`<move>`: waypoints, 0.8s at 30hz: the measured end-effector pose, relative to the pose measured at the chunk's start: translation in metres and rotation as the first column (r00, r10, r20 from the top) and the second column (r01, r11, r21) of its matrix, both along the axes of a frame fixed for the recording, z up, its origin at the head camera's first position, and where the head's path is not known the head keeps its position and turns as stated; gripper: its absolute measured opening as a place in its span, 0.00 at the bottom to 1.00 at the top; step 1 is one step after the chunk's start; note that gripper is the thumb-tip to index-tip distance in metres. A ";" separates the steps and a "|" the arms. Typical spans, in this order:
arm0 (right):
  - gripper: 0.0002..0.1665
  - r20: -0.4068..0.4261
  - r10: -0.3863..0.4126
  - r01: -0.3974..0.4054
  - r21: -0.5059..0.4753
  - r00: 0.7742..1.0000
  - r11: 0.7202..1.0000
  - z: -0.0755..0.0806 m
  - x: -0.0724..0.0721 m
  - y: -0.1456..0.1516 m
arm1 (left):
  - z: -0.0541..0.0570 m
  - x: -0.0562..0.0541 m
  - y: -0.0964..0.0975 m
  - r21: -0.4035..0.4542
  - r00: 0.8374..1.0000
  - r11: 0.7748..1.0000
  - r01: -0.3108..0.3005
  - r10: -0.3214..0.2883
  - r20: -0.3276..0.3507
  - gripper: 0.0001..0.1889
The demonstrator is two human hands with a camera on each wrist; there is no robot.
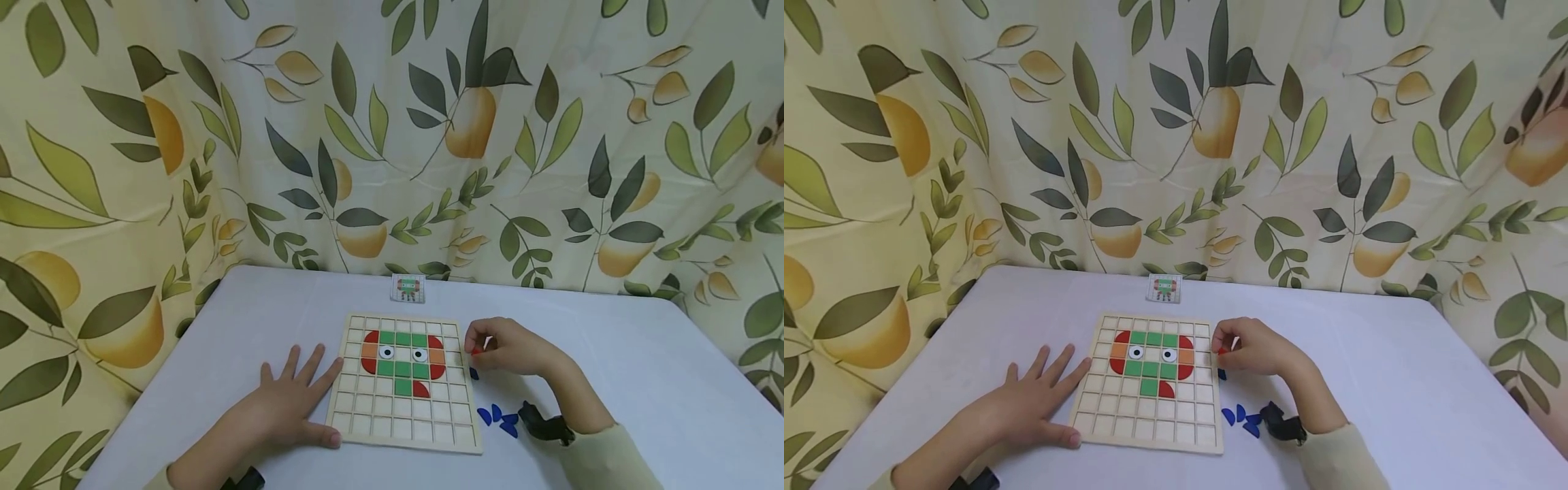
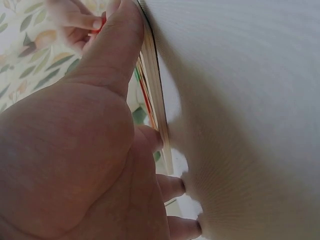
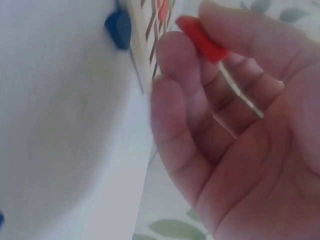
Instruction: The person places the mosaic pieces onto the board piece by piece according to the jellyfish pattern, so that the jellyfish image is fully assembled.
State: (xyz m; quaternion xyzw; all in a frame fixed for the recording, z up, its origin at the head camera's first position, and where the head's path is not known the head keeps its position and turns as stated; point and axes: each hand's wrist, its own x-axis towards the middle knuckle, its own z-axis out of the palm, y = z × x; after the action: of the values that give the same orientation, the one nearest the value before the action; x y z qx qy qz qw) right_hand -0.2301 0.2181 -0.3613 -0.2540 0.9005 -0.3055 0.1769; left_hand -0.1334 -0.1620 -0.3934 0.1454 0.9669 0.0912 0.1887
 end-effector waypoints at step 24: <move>0.07 -0.038 0.244 -0.246 -0.038 0.969 0.969 0.005 0.002 -0.104 | 0.001 0.000 0.000 -0.003 1.000 1.000 0.012 -0.012 -0.013 0.62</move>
State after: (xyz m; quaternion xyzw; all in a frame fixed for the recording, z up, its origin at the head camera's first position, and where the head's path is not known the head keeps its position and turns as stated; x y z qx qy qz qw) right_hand -0.2276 0.1143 -0.3563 -0.3720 0.8584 -0.2959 0.1929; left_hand -0.1332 -0.1624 -0.3921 0.1516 0.9674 0.0879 0.1830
